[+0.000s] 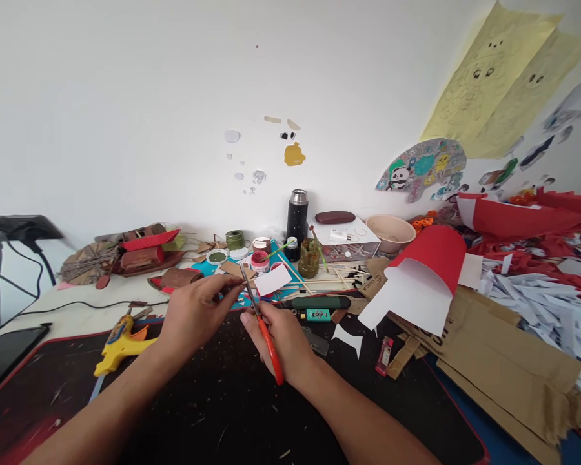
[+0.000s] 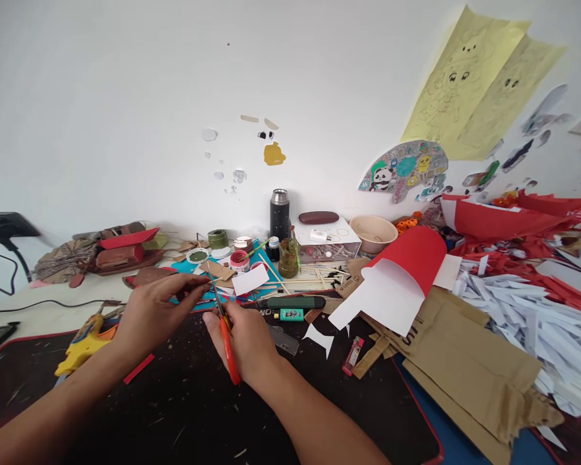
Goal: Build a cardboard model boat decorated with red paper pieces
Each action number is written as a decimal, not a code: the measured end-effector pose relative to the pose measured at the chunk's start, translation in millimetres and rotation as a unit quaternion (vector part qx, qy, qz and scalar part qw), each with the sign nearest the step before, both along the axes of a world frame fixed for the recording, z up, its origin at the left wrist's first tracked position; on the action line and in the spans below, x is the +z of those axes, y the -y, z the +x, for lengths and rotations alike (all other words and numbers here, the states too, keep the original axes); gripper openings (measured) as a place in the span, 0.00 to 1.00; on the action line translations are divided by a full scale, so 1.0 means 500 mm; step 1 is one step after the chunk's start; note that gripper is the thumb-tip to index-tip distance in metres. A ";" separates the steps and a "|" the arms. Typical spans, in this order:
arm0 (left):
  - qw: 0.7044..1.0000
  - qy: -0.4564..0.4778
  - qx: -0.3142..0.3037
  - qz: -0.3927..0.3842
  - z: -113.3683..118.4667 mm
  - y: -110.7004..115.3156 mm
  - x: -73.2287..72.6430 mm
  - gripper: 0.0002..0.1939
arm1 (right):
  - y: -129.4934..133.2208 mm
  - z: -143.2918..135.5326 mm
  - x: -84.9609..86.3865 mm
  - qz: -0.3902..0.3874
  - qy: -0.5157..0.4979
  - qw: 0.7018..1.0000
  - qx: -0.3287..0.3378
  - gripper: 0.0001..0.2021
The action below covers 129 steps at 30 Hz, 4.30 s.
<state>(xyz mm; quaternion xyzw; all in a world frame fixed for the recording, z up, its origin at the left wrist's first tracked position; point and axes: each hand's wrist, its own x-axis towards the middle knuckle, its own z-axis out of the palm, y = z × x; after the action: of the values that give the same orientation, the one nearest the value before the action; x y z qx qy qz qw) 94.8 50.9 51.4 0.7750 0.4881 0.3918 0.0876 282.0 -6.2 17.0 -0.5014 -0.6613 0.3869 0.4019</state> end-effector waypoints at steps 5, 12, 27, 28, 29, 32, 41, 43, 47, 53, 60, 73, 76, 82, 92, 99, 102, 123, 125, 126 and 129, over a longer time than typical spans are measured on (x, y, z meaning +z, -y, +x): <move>0.951 0.195 -0.057 -0.234 -0.043 -0.038 0.027 0.20 | 0.004 -0.001 0.002 0.004 -0.013 1.000 -0.001 0.15; 0.799 0.391 -0.184 -0.419 -0.048 -0.038 -0.009 0.29 | 0.008 -0.006 0.003 0.018 -0.011 1.000 0.003 0.14; 0.678 0.508 -0.309 -0.432 -0.035 -0.030 -0.063 0.23 | 0.018 -0.018 0.004 0.038 -0.014 0.999 0.029 0.12; 0.676 0.509 -0.312 -0.433 -0.035 -0.029 -0.064 0.22 | 0.018 -0.018 0.005 0.038 -0.014 0.999 0.029 0.13; 0.674 0.508 -0.315 -0.434 -0.035 -0.029 -0.064 0.22 | 0.018 -0.019 0.005 0.037 -0.012 0.999 0.028 0.13; 0.672 0.508 -0.316 -0.437 -0.035 -0.029 -0.064 0.22 | 0.018 -0.020 0.007 0.033 -0.004 0.999 0.025 0.14; 0.664 0.526 -0.309 -0.432 -0.029 -0.026 -0.070 0.25 | 0.020 -0.023 0.010 0.035 0.016 0.999 0.015 0.11; 0.667 0.525 -0.303 -0.434 -0.029 -0.026 -0.071 0.26 | 0.020 -0.024 0.008 0.035 0.021 0.999 0.015 0.11; 0.668 0.525 -0.297 -0.437 -0.032 -0.028 -0.073 0.25 | 0.021 -0.025 0.010 0.029 0.030 0.999 0.011 0.11; 0.672 0.527 -0.290 -0.431 -0.028 -0.028 -0.071 0.26 | 0.020 -0.025 0.012 0.008 0.025 1.000 0.008 0.10; 0.707 0.500 -0.286 -0.411 -0.027 -0.028 -0.061 0.33 | 0.018 -0.021 0.014 0.010 0.026 1.000 -0.003 0.10; 0.790 0.291 -0.320 -0.434 0.004 0.031 -0.035 0.44 | 0.002 -0.010 0.000 0.021 -0.019 0.999 -0.031 0.07; 0.802 0.234 -0.324 -0.445 0.035 0.062 -0.047 0.51 | 0.001 -0.010 -0.005 0.016 -0.016 0.999 -0.040 0.09; 0.852 0.216 -0.244 -0.409 0.066 0.088 -0.060 0.57 | -0.002 -0.014 -0.013 0.019 -0.019 0.998 -0.053 0.09; 0.870 0.193 -0.199 -0.409 0.075 0.092 -0.040 0.52 | -0.011 -0.023 -0.039 0.015 -0.017 0.998 -0.064 0.09; 0.865 0.208 -0.185 -0.417 0.079 0.083 -0.053 0.61 | -0.027 -0.017 -0.054 0.038 -0.021 0.997 -0.060 0.08; 0.869 0.185 -0.220 -0.404 0.067 0.065 -0.064 0.60 | -0.027 -0.010 -0.049 0.039 -0.023 0.997 -0.058 0.07; 0.998 0.022 -0.052 -0.041 -0.010 0.036 -0.004 0.15 | -0.007 -0.011 -0.030 0.064 0.062 0.996 -0.030 0.07; 0.998 0.012 -0.049 -0.038 -0.012 0.036 -0.005 0.15 | -0.005 -0.009 -0.028 0.064 0.066 0.996 -0.020 0.07; 0.998 0.007 -0.047 -0.039 -0.013 0.035 -0.005 0.15 | -0.004 -0.008 -0.026 0.063 0.066 0.996 -0.015 0.07; 0.998 0.001 -0.037 -0.045 -0.013 0.033 -0.007 0.16 | -0.003 -0.006 -0.021 0.060 0.067 0.996 -0.004 0.06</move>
<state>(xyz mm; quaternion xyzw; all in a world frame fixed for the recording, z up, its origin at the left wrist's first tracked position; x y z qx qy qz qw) 88.1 34.2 47.9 0.7873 0.4764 0.3665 0.1376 279.0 -4.8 6.3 -0.5037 -0.7069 0.3101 0.3878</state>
